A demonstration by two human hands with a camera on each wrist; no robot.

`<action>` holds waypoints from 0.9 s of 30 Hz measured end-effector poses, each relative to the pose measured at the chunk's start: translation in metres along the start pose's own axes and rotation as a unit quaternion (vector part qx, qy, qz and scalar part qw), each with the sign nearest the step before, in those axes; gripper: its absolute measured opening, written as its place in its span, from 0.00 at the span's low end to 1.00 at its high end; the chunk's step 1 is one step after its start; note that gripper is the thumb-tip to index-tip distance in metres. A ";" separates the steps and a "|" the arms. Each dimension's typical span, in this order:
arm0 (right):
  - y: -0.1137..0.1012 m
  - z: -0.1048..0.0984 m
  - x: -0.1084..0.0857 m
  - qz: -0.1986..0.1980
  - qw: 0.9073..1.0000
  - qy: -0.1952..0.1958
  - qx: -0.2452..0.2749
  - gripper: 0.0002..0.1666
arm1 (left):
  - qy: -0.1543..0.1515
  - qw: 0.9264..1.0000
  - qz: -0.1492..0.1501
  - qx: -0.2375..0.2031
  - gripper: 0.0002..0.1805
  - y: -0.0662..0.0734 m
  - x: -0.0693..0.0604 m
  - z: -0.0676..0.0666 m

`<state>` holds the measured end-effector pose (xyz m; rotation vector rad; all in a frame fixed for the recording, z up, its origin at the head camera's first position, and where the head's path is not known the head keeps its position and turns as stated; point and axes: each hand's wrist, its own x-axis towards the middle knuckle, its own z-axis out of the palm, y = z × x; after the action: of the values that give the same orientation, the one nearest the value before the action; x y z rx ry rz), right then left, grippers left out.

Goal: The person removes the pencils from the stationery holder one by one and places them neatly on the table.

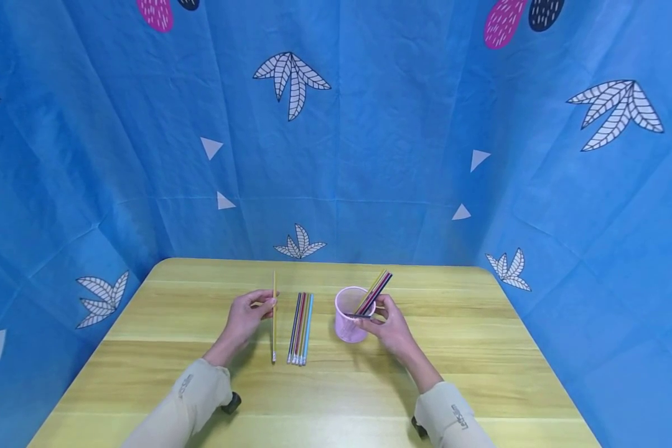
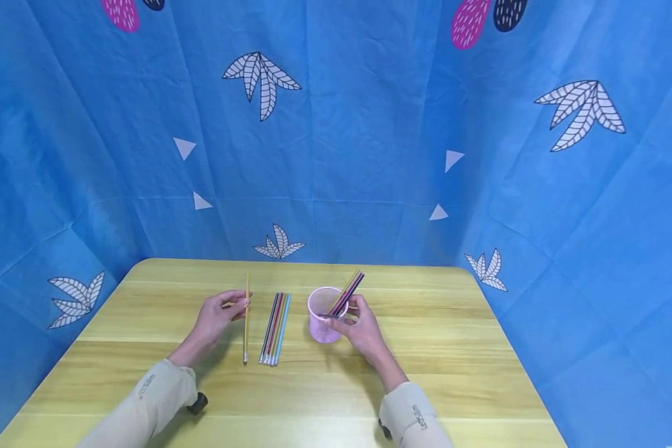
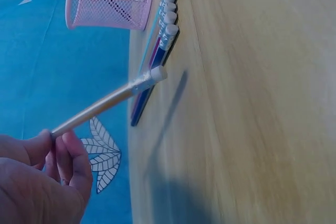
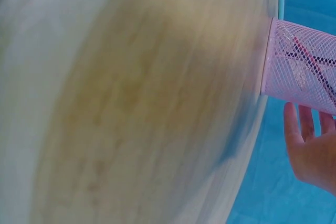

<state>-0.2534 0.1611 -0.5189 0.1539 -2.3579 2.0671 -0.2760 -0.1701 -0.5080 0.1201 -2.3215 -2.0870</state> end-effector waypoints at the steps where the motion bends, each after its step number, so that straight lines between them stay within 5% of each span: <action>1: 0.000 0.000 0.000 0.000 1.000 0.000 0.000 0.33 | 0.001 1.000 -0.001 0.002 0.15 -0.001 0.001 0.001; 27: 0.001 -0.001 0.000 0.001 1.000 -0.003 0.000 0.33 | 0.033 0.997 -0.032 0.059 0.15 -0.009 0.015 0.023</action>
<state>-0.2540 0.1622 -0.5194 0.1570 -2.3619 2.0711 -0.2920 -0.1494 -0.5196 0.2638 -2.4320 -1.9390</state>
